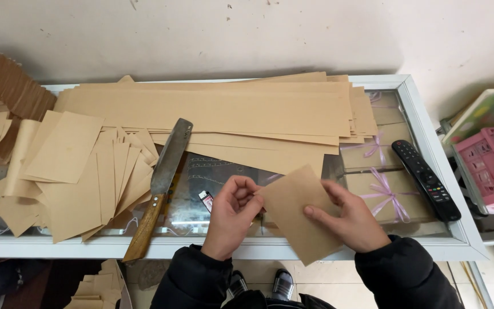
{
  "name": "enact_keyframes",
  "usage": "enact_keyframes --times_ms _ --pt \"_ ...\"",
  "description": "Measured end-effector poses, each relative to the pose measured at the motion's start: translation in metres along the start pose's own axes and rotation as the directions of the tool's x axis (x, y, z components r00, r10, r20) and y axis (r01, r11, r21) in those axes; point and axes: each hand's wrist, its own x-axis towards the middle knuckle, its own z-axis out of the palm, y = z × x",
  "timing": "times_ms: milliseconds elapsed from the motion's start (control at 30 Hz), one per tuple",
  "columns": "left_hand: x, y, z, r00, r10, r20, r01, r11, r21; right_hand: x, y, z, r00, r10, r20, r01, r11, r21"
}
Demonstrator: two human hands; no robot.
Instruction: Folding rectangular brown paper sheets into wrappers using a large knife and a small metal tool for creasing.
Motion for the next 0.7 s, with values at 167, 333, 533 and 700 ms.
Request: enact_keyframes --times_ms 167,333,533,700 --pt "-0.009 0.011 -0.001 1.000 -0.006 -0.016 0.007 0.998 0.058 -0.015 -0.019 0.008 0.975 0.163 0.154 -0.209 0.910 0.358" --pt "-0.016 0.015 -0.010 0.997 0.039 -0.059 -0.033 0.994 0.100 -0.019 -0.019 0.020 0.917 0.288 0.276 -0.390 0.792 0.470" --pt "-0.026 0.022 -0.033 0.993 0.055 -0.102 -0.040 0.988 0.151 -0.019 -0.023 0.035 0.801 0.390 0.454 -0.536 0.805 0.253" --pt "-0.033 0.032 -0.081 0.949 0.183 -0.259 0.040 0.742 0.670 -0.008 -0.027 0.034 0.796 0.418 0.438 -0.589 0.702 0.400"
